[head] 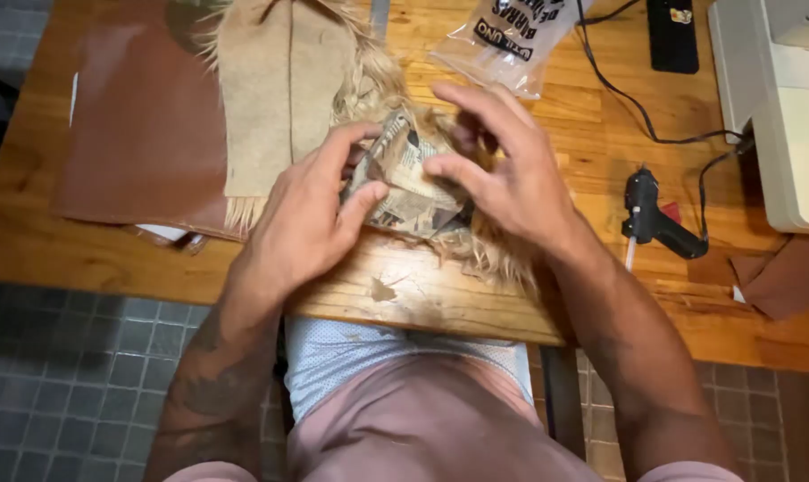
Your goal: Trimming fur and using a glue gun to assemble a decorative mask on a wooden workbench
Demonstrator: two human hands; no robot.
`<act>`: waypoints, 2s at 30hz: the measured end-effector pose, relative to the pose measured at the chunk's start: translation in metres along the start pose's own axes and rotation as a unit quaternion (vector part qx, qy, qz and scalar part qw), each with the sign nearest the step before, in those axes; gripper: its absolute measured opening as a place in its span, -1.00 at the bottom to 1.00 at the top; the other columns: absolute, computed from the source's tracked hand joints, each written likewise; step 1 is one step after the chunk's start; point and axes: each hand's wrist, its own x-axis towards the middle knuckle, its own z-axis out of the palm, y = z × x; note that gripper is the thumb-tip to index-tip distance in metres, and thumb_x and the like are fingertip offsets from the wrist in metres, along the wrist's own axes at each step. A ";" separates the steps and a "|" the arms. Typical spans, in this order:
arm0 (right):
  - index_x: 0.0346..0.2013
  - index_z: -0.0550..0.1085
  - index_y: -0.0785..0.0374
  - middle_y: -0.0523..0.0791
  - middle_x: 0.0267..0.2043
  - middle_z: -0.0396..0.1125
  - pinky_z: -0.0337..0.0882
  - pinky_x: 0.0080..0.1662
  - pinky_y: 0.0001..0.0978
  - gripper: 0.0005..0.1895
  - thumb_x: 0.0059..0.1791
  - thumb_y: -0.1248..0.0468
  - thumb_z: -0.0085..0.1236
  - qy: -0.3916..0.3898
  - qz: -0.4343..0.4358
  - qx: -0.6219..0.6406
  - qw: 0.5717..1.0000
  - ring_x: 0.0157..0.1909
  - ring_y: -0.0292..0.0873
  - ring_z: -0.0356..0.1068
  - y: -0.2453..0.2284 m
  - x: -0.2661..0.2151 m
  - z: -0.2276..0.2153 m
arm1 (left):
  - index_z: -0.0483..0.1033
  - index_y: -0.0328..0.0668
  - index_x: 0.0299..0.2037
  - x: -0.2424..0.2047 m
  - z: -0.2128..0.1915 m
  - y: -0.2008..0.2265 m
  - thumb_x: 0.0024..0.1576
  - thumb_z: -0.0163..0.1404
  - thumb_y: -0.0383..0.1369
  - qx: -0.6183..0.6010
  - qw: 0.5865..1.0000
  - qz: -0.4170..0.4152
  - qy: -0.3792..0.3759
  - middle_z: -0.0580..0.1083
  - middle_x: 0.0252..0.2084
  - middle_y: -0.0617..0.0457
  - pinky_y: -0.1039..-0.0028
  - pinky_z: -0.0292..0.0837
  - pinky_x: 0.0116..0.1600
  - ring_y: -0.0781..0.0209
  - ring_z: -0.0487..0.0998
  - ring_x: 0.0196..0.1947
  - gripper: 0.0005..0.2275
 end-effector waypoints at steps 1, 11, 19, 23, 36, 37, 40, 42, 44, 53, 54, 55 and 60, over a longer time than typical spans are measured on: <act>0.39 0.30 0.10 -0.08 -0.07 0.29 0.29 -0.08 -0.36 -0.34 0.08 -0.08 0.20 0.001 0.001 -0.002 1.000 -0.12 -0.18 0.21 -0.003 0.009 0.001 | 0.23 -0.18 0.30 0.003 0.003 -0.005 0.25 -0.04 -0.33 -0.001 1.000 0.002 0.000 0.51 0.10 -0.26 0.08 0.41 0.04 -0.19 0.55 -0.01 -0.59; -0.17 0.40 0.20 -0.15 -0.22 0.29 0.37 -0.15 -0.46 -0.90 0.20 0.26 0.03 0.189 0.090 0.162 0.964 -0.22 -0.27 0.25 0.007 0.034 -0.040 | 0.20 -0.17 0.31 0.054 -0.032 -0.049 0.32 -0.07 -0.26 -0.152 0.962 0.129 -0.185 0.26 -0.31 0.19 0.60 0.29 -0.33 0.38 0.30 -0.40 -0.61; -0.24 0.29 0.13 -0.24 -0.39 0.12 0.08 -0.36 -0.51 -0.77 0.28 0.18 -0.15 0.231 0.158 0.188 0.941 -0.41 -0.37 0.03 0.043 -0.015 -0.051 | 0.48 -0.24 0.06 0.108 -0.024 -0.081 0.19 0.11 -0.30 -0.260 0.890 0.028 -0.374 0.44 -0.29 0.13 0.68 0.37 -0.52 0.40 0.44 -0.51 -0.71; -0.50 0.14 0.01 -0.30 -0.54 0.01 0.00 -0.43 -0.46 -0.54 0.24 -0.04 -0.22 0.220 0.259 0.103 0.935 -0.50 -0.39 -0.03 0.034 -0.028 -0.048 | 0.42 -0.21 0.10 0.135 -0.031 -0.055 0.16 0.07 -0.23 -0.098 0.935 0.003 -0.340 0.52 -0.15 0.10 0.52 0.48 -0.26 0.27 0.53 -0.27 -0.65; -0.13 0.51 0.31 -0.12 -0.30 0.41 0.46 -0.19 -0.60 -0.94 0.12 0.44 0.11 0.189 0.307 0.202 0.911 -0.35 -0.34 0.38 0.047 -0.068 -0.038 | 0.50 -0.14 -0.15 0.213 0.020 -0.105 0.31 0.05 -0.30 0.114 0.919 0.075 -0.369 0.52 -0.32 0.08 0.25 0.36 -0.29 0.21 0.46 -0.33 -0.89; -0.13 0.51 0.31 -0.12 -0.30 0.41 0.46 -0.19 -0.60 -0.94 0.12 0.44 0.11 0.185 0.305 0.204 0.912 -0.35 -0.34 0.38 0.047 -0.070 -0.038 | 0.50 -0.14 -0.15 0.207 0.018 -0.099 0.31 0.05 -0.30 0.114 0.921 0.071 -0.367 0.52 -0.32 0.08 0.25 0.36 -0.29 0.21 0.46 -0.33 -0.89; -0.11 0.58 0.25 -0.15 -0.18 0.49 0.55 -0.08 -0.61 -0.88 0.05 0.41 0.23 0.192 0.344 0.141 0.908 -0.20 -0.37 0.46 0.048 -0.075 -0.037 | 0.48 -0.19 -0.07 0.195 0.019 -0.087 0.33 -0.04 -0.28 0.133 0.927 0.045 -0.348 0.53 -0.14 -0.03 0.17 0.35 -0.12 0.09 0.49 -0.19 -0.83; -0.12 0.56 0.27 -0.20 -0.39 0.39 0.36 -0.32 -0.63 -0.92 0.16 0.35 0.14 0.208 0.328 0.139 0.911 -0.43 -0.41 0.31 0.052 -0.081 -0.034 | 0.47 -0.04 0.25 0.191 0.027 -0.093 0.25 0.03 -0.24 0.129 0.946 0.019 -0.296 0.59 0.02 0.04 0.22 0.36 -0.01 0.10 0.59 -0.09 -0.64; -0.19 0.50 0.22 -0.22 -0.39 0.33 0.30 -0.26 -0.56 -0.82 0.22 0.23 0.01 0.187 0.296 0.082 0.933 -0.38 -0.38 0.27 0.057 -0.087 -0.035 | 0.49 -0.12 0.22 0.189 0.036 -0.113 0.24 0.04 -0.28 0.100 0.959 0.071 -0.257 0.60 -0.10 0.08 0.29 0.35 -0.07 0.17 0.56 -0.19 -0.65; -0.61 0.00 0.05 -0.31 -0.57 -0.15 -0.13 -0.40 -0.28 -0.40 0.25 0.06 -0.02 0.146 0.301 -0.096 0.937 -0.49 -0.33 -0.13 0.049 -0.090 -0.028 | 0.52 -0.22 0.08 0.092 0.036 -0.044 0.40 -0.35 -0.15 -0.063 0.986 0.155 -0.013 0.53 0.09 -0.18 0.00 0.31 0.23 -0.05 0.51 0.09 -0.60; -0.64 -0.01 0.05 -0.32 -0.58 -0.17 -0.14 -0.41 -0.31 -0.34 0.22 0.05 0.10 0.145 0.296 -0.079 0.941 -0.49 -0.36 -0.15 0.050 -0.090 -0.027 | 0.53 -0.22 0.04 0.074 0.035 -0.030 0.38 -0.35 -0.15 -0.116 0.984 0.136 -0.004 0.49 0.13 -0.21 0.01 0.33 0.26 -0.07 0.48 0.13 -0.60; -0.64 -0.01 0.05 -0.32 -0.58 -0.17 -0.14 -0.41 -0.31 -0.34 0.22 0.05 0.10 0.146 0.297 -0.080 0.940 -0.49 -0.36 -0.15 0.048 -0.087 -0.027 | 0.53 -0.22 0.04 0.061 0.040 -0.027 0.38 -0.35 -0.15 -0.116 0.984 0.137 -0.005 0.49 0.13 -0.21 0.01 0.33 0.26 -0.07 0.48 0.13 -0.60; -0.07 0.52 0.17 -0.08 -0.05 0.46 0.45 0.09 -0.22 -0.81 0.16 0.17 0.02 0.022 0.290 0.055 0.955 -0.01 -0.16 0.44 0.029 -0.067 -0.017 | 0.48 -0.27 0.16 0.016 0.082 -0.034 -0.01 0.33 0.07 0.036 0.946 0.312 0.083 0.50 0.18 -0.17 -0.16 0.34 0.36 -0.08 0.49 0.23 -0.32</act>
